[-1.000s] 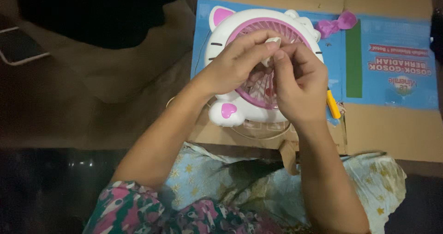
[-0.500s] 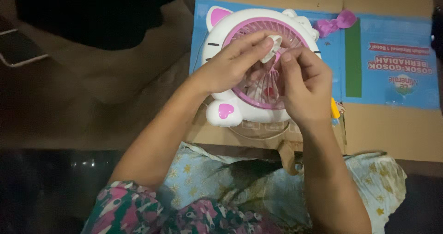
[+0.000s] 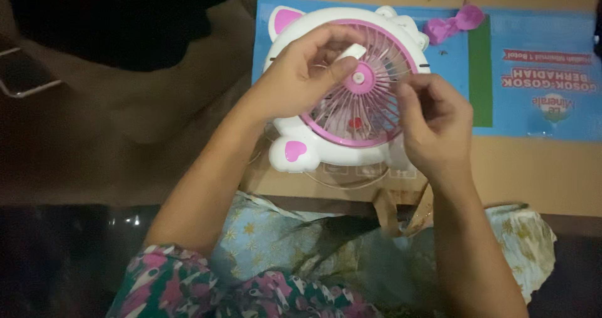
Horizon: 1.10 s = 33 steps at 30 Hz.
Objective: The person disassembles a small cat-shaped electric fan by removing the central cap and fan blade with a screwdriver. They then attempt to reattach the cap and blade, repeatedly adjusting and tightening the central screw.
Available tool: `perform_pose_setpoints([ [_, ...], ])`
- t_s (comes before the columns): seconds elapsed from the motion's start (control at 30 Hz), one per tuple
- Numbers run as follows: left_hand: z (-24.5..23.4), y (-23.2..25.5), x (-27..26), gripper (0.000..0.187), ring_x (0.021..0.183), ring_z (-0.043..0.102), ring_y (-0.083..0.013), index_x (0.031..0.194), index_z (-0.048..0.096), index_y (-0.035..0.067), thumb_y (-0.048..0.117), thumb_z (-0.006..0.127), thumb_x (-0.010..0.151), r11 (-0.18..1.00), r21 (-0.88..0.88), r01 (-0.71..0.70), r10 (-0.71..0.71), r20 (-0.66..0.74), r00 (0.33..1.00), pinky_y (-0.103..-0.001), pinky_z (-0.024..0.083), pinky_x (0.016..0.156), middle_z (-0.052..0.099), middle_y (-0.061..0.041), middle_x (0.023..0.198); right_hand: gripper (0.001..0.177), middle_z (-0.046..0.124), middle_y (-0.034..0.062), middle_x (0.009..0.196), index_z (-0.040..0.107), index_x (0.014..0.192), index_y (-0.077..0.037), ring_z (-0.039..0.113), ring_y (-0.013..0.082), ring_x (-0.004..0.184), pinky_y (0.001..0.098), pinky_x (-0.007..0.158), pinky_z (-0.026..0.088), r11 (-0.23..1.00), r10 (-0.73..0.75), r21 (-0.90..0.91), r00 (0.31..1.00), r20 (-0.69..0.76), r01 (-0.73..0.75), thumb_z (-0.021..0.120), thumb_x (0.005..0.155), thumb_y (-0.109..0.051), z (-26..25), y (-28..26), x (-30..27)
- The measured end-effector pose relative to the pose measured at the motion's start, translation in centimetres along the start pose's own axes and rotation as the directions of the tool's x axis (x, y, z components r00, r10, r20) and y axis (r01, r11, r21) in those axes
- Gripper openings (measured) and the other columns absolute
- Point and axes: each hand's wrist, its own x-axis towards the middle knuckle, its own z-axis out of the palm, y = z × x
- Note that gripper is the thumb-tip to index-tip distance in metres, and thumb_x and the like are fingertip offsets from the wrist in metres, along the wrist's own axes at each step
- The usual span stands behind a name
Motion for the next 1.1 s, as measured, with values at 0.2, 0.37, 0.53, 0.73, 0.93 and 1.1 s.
perform_pose_setpoints([
  [0.2,0.3,-0.3,0.2,0.037,0.105,0.070,-0.0100,0.135,0.061,0.006,0.014,0.075,0.102,0.997,-0.067,0.033,-0.033,-0.009,0.999,-0.026,0.062,0.093,0.070,-0.002,0.118,0.014,0.065,0.0050,0.102,0.073,0.113,0.000,0.061,0.0089,0.086,0.0228,0.076,0.050,0.942,-0.228,-0.246,0.973,0.024,0.227,0.076,0.102,-0.007,2.5,-0.2,1.7],
  [0.37,0.6,-1.0,0.3,0.038,0.108,0.070,-0.0111,0.134,0.064,0.004,0.011,0.078,0.100,1.000,0.022,-0.003,0.004,-0.028,1.000,-0.027,0.061,0.094,0.069,-0.004,0.122,0.015,0.066,0.0054,0.100,0.073,0.109,0.001,0.060,0.0103,0.082,0.0238,0.073,0.049,0.949,-0.219,-0.243,0.975,-0.041,0.203,0.079,0.099,-0.009,4.2,1.2,2.5],
  [0.53,0.7,-1.5,1.6,0.035,0.092,0.075,-0.0104,0.124,0.070,0.004,0.016,0.081,0.093,0.980,0.191,0.063,-0.049,-0.076,0.996,-0.025,0.063,0.082,0.077,-0.002,0.105,0.014,0.067,0.0081,0.104,0.075,0.110,0.000,0.060,0.0126,0.084,0.0245,0.073,0.048,0.958,-0.215,-0.197,0.976,-0.024,0.207,0.080,0.100,-0.009,3.6,3.3,3.2],
  [0.73,0.0,-2.4,3.5,0.036,0.082,0.077,-0.0152,0.110,0.076,0.003,0.028,0.085,0.085,0.849,0.529,0.001,0.019,-0.032,0.999,-0.031,0.062,0.072,0.078,-0.010,0.095,0.010,0.065,0.0132,0.098,0.076,0.097,0.004,0.061,0.0230,0.093,0.0345,0.079,0.049,0.793,-0.441,-0.443,0.896,0.055,0.418,0.083,0.092,-0.002,2.7,5.3,4.0],
  [0.93,0.9,-4.0,6.8,0.049,0.071,0.073,-0.0233,0.103,0.078,0.010,0.053,0.078,0.082,0.531,0.823,0.203,-0.311,-0.033,0.950,-0.037,0.057,0.062,0.075,-0.013,0.084,0.005,0.061,0.0081,0.118,0.076,0.108,0.002,0.065,0.0157,0.100,0.0289,0.087,0.056,0.941,-0.263,-0.209,0.964,0.049,0.267,0.076,0.105,-0.002,2.1,4.9,3.5],
  [1.1,0.6,-5.8,9.0,0.038,0.070,0.073,-0.0228,0.100,0.078,0.009,0.041,0.069,0.082,0.648,0.611,0.455,-0.642,0.118,0.757,-0.036,0.057,0.058,0.075,-0.010,0.082,0.007,0.062,0.0009,0.100,0.071,0.104,-0.001,0.062,0.0096,0.085,0.0266,0.078,0.051,0.993,-0.090,-0.084,0.995,-0.038,0.087,0.074,0.102,-0.007,1.7,3.7,3.0],
])
